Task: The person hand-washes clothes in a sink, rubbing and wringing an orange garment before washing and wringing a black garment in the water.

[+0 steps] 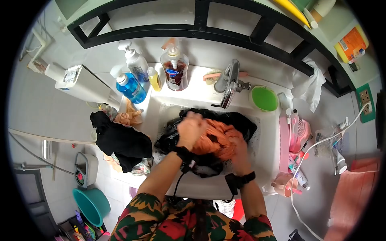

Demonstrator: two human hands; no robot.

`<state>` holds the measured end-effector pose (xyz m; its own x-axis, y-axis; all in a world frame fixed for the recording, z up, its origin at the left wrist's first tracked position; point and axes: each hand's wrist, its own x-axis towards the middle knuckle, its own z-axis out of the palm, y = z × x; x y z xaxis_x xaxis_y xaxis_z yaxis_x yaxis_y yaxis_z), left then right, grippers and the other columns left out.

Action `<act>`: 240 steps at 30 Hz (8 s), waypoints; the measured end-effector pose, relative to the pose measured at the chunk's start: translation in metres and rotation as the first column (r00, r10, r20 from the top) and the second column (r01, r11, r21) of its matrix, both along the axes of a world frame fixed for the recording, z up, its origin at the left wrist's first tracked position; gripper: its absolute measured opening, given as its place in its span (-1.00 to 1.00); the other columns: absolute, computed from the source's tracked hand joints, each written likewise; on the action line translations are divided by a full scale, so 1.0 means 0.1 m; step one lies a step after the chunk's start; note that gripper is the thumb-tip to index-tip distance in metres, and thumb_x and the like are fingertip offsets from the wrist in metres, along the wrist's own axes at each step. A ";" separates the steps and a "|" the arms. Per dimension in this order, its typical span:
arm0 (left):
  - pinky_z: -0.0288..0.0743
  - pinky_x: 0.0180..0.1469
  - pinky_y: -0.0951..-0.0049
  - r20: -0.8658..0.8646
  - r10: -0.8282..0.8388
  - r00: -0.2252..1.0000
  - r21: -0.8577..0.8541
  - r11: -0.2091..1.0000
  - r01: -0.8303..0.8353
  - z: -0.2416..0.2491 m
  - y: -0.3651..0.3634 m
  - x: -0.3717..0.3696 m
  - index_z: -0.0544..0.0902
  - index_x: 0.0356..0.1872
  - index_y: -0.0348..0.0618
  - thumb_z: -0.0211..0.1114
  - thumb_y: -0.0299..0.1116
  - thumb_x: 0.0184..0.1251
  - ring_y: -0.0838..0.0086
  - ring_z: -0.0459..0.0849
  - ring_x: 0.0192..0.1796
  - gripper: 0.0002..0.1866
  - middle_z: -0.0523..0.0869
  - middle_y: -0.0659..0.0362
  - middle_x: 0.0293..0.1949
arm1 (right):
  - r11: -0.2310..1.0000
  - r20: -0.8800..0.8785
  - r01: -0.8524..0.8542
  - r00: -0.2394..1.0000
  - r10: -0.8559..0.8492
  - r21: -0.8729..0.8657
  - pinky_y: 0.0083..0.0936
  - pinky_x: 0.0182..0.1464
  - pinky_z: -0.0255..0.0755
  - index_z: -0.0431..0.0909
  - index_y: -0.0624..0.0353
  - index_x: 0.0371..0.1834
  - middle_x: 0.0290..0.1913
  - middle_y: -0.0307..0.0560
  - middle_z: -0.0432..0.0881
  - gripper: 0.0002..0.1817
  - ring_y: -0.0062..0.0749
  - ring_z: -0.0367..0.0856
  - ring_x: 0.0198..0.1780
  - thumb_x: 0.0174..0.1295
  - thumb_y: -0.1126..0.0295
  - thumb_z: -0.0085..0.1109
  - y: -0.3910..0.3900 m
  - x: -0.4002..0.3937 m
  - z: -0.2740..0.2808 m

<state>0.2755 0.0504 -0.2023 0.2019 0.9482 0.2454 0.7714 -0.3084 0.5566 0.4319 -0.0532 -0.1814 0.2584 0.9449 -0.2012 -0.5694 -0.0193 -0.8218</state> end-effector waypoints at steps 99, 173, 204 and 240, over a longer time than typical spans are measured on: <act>0.49 -0.20 0.25 0.156 -0.389 0.908 -0.204 0.887 0.415 0.16 -0.53 0.49 0.61 -0.40 0.02 0.27 -0.24 -0.09 0.19 0.57 -0.21 -0.81 0.56 0.11 -0.23 | 0.947 -0.698 -0.237 0.716 0.019 -0.217 -0.42 -0.06 0.44 0.45 0.10 -0.16 -0.11 -0.11 0.51 -0.77 -0.31 0.50 -0.09 0.24 0.22 -0.06 0.09 -0.11 -0.30; 0.40 0.02 -0.13 0.711 0.690 0.135 -0.354 0.186 0.916 1.27 -0.66 -0.24 0.36 0.13 0.06 -0.08 0.07 0.27 0.08 0.47 0.07 -0.51 0.47 0.13 0.07 | 0.938 0.484 -0.221 0.873 0.067 0.269 -0.62 -0.15 0.44 0.46 0.25 -0.22 -0.25 -0.19 0.54 -0.69 -0.61 0.51 -0.23 -0.09 0.61 0.25 -0.30 -0.57 2.40; 0.33 0.15 0.35 0.808 0.400 0.433 -0.589 0.528 0.612 0.86 -0.92 -0.66 0.01 0.33 -0.08 0.17 -0.25 0.24 0.32 0.41 0.13 -0.30 0.30 -0.03 0.17 | 0.993 -0.131 -0.086 0.987 0.097 0.085 -0.42 0.05 0.40 0.31 0.19 0.10 0.00 -0.09 0.50 -0.62 -0.33 0.51 -0.02 0.20 0.39 0.01 0.13 -0.53 0.37; 0.33 0.13 0.44 0.789 0.535 0.301 -0.542 0.376 0.752 0.83 -1.02 -1.03 0.16 0.28 -0.23 0.30 -0.32 0.06 0.43 0.43 0.12 -0.26 0.39 0.03 0.15 | 0.969 -0.109 -0.229 0.970 0.219 -0.090 -0.41 0.07 0.38 0.28 0.22 -0.06 -0.14 0.05 0.54 -0.61 -0.26 0.56 -0.10 0.01 0.62 0.09 0.05 -0.60 0.56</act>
<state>0.1726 -0.0521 -0.1192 0.6300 0.6500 -0.4250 -0.3258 0.7180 0.6151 0.3714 -0.0479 -0.1254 0.0168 0.9499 -0.3121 -0.6187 -0.2353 -0.7496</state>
